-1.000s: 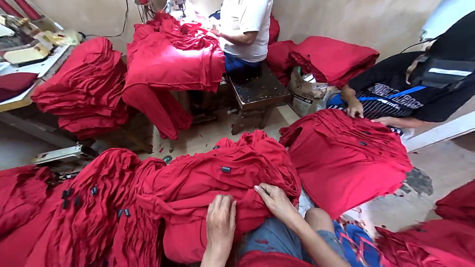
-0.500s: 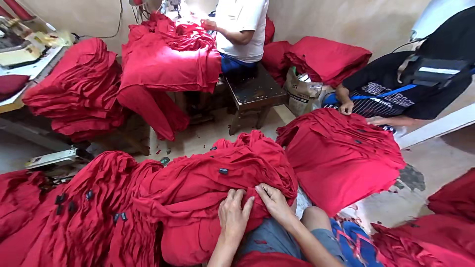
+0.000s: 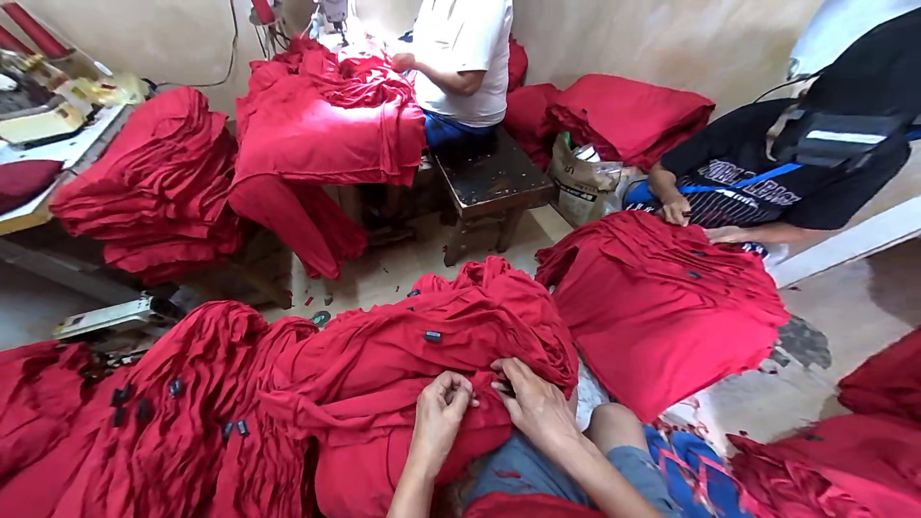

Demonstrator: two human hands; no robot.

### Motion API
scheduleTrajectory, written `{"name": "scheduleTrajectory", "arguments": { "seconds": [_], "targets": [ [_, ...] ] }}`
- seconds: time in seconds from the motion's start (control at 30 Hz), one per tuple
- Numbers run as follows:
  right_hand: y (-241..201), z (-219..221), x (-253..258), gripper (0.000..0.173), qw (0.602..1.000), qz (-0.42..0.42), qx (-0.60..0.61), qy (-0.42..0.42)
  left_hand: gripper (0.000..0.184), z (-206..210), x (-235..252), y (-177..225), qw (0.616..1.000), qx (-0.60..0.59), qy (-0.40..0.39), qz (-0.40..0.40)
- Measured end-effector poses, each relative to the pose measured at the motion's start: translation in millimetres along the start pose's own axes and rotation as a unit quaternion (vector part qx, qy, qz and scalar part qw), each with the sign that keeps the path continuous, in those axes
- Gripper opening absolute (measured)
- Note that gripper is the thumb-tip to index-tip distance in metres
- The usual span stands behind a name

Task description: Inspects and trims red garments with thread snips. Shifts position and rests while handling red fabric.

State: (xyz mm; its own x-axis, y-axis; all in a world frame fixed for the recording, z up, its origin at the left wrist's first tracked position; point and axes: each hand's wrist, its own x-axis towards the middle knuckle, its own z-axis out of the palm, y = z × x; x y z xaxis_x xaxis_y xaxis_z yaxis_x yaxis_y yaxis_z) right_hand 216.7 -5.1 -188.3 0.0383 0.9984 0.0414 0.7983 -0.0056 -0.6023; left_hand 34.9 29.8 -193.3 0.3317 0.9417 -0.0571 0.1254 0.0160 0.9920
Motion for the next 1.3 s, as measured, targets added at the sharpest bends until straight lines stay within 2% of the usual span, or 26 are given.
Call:
{"name": "scheduleTrajectory", "arguments": {
  "seconds": [0.07, 0.1, 0.13, 0.27, 0.6, 0.7, 0.93, 1.03, 1.1, 1.17, 1.23, 1.3],
  "targets": [
    [-6, -13, -5, 0.046, 1.0, 0.012, -0.01, -0.026, 0.013, 0, -1, 0, 1.0, 0.009, -0.004, 0.001],
    [-7, -17, -8, 0.051, 1.0, 0.01, -0.003, -0.013, 0.014, 0, -1, -1, 1.0, 0.014, -0.005, 0.002],
    [-7, -18, -10, 0.05, 1.0, 0.0, -0.001, 0.013, 0.015, 0, -1, -1, 1.0, 0.016, -0.007, 0.003],
    [-4, -12, -14, 0.027, 0.99, -0.082, -0.019, 0.109, 0.015, -1, -1, -1, 1.0, 0.003, -0.01, 0.008],
    [-7, 2, -5, 0.017, 0.99, -0.119, -0.039, 0.064, 0.014, -4, -3, -5, 0.999, 0.011, -0.04, 0.032],
    [-6, 1, -1, 0.015, 0.993, -0.099, -0.041, 0.053, 0.014, -6, -3, -5, 0.998, 0.01, -0.047, 0.032],
    [0, -10, -6, 0.026, 0.998, -0.017, 0.033, 0.05, 0.013, -4, -1, -4, 1.0, 0.007, -0.015, 0.018],
    [-1, -8, -10, 0.03, 0.992, 0.009, 0.12, 0.046, 0.018, 5, -2, -1, 0.994, 0.101, 0.018, 0.023],
    [-2, -6, -9, 0.03, 0.968, 0.038, 0.243, 0.036, 0.026, 13, -2, 0, 0.979, 0.196, 0.039, 0.035],
    [0, 0, -7, 0.029, 0.947, 0.051, 0.315, 0.025, 0.024, 19, -1, 0, 0.961, 0.27, 0.043, 0.051],
    [4, 9, -7, 0.032, 0.949, 0.054, 0.311, 0.021, 0.019, 21, 0, 0, 0.955, 0.288, 0.048, 0.052],
    [10, 19, -6, 0.041, 0.959, 0.049, 0.278, 0.028, 0.017, 14, 2, 3, 0.969, 0.243, 0.027, 0.021]
  ]
}}
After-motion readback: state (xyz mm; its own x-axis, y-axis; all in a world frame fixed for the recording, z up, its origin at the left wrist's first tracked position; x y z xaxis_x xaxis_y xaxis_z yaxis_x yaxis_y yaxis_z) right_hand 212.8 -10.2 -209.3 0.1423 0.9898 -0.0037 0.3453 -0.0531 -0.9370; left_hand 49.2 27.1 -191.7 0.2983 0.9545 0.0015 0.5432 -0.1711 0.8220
